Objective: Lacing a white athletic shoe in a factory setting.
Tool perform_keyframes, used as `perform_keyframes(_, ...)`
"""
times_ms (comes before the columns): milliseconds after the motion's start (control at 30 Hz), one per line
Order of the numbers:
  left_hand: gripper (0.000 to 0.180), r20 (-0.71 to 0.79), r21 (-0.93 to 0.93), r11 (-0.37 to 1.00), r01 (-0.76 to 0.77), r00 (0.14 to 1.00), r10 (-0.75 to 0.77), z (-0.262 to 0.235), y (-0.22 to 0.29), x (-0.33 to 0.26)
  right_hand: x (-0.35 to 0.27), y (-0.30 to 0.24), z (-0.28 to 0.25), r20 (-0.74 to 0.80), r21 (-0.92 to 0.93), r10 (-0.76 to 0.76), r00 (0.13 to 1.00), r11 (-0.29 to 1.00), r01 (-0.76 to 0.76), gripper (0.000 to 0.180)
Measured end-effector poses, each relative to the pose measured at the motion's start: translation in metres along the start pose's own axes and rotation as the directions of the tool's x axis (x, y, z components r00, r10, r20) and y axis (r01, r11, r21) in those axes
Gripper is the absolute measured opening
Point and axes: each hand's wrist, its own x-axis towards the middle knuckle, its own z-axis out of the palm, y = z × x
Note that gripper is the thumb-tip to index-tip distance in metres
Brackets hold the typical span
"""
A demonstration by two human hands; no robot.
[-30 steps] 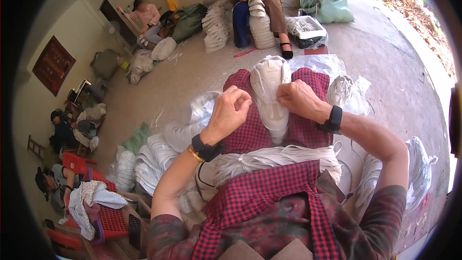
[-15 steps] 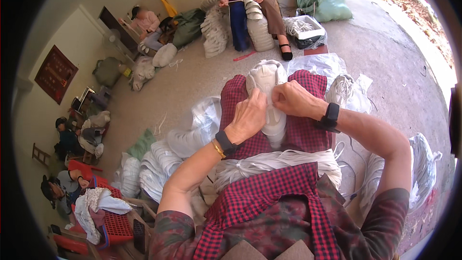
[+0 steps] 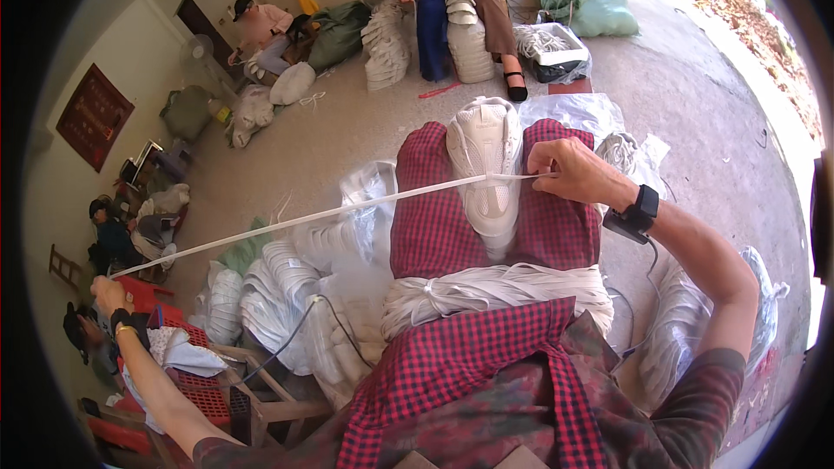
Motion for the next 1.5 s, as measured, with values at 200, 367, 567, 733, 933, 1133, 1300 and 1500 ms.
perform_keyframes(200, 0.016, 0.029, -0.179, 0.983, -0.036, 0.999, 0.042, -0.006, 0.113, -0.017, -0.019, -0.02, -0.025, 0.054, -0.117, 0.198, 0.979, 0.975, -0.191, 0.013)
perform_keyframes(367, 0.041, -0.101, -0.781, 0.572, -0.249, 0.955, 0.278, -0.028, 0.35, -0.101, -0.038, -0.012, -0.025, 0.039, -0.361, 0.032, 0.999, 0.932, -0.016, 0.014)
perform_keyframes(567, 0.032, -0.281, -0.96, -0.209, -0.188, 0.629, 0.725, -0.174, 0.576, -0.274, -0.067, -0.004, -0.031, -0.026, -0.445, -0.093, 0.995, 0.893, 0.072, 0.023)
perform_keyframes(733, 0.026, -0.424, -0.903, -0.311, -0.296, 0.503, 0.753, -0.196, 0.614, -0.324, -0.103, 0.006, -0.059, -0.073, -0.563, -0.005, 0.997, 0.826, -0.037, 0.018)
perform_keyframes(933, 0.009, -0.508, -0.712, -0.144, -0.687, 0.363, 0.781, -0.151, 0.563, -0.284, -0.205, -0.002, -0.13, -0.331, -0.578, 0.161, 0.93, 0.744, -0.335, 0.009)
perform_keyframes(1133, 0.011, -0.469, -0.746, 0.061, -0.663, 0.588, 0.659, -0.115, 0.477, -0.217, -0.313, 0.014, -0.185, -0.581, -0.592, 0.238, 0.778, 0.533, -0.605, 0.014)
perform_keyframes(1300, 0.012, -0.372, -0.776, 0.215, -0.593, 0.706, 0.603, -0.098, 0.401, -0.173, -0.351, -0.013, -0.207, -0.609, -0.641, 0.228, 0.76, 0.424, -0.64, 0.014)
perform_keyframes(1500, 0.015, -0.297, -0.717, 0.427, -0.551, 0.795, 0.529, -0.044, 0.301, -0.146, -0.335, 0.0, -0.197, -0.564, -0.715, 0.189, 0.804, 0.375, -0.59, 0.016)
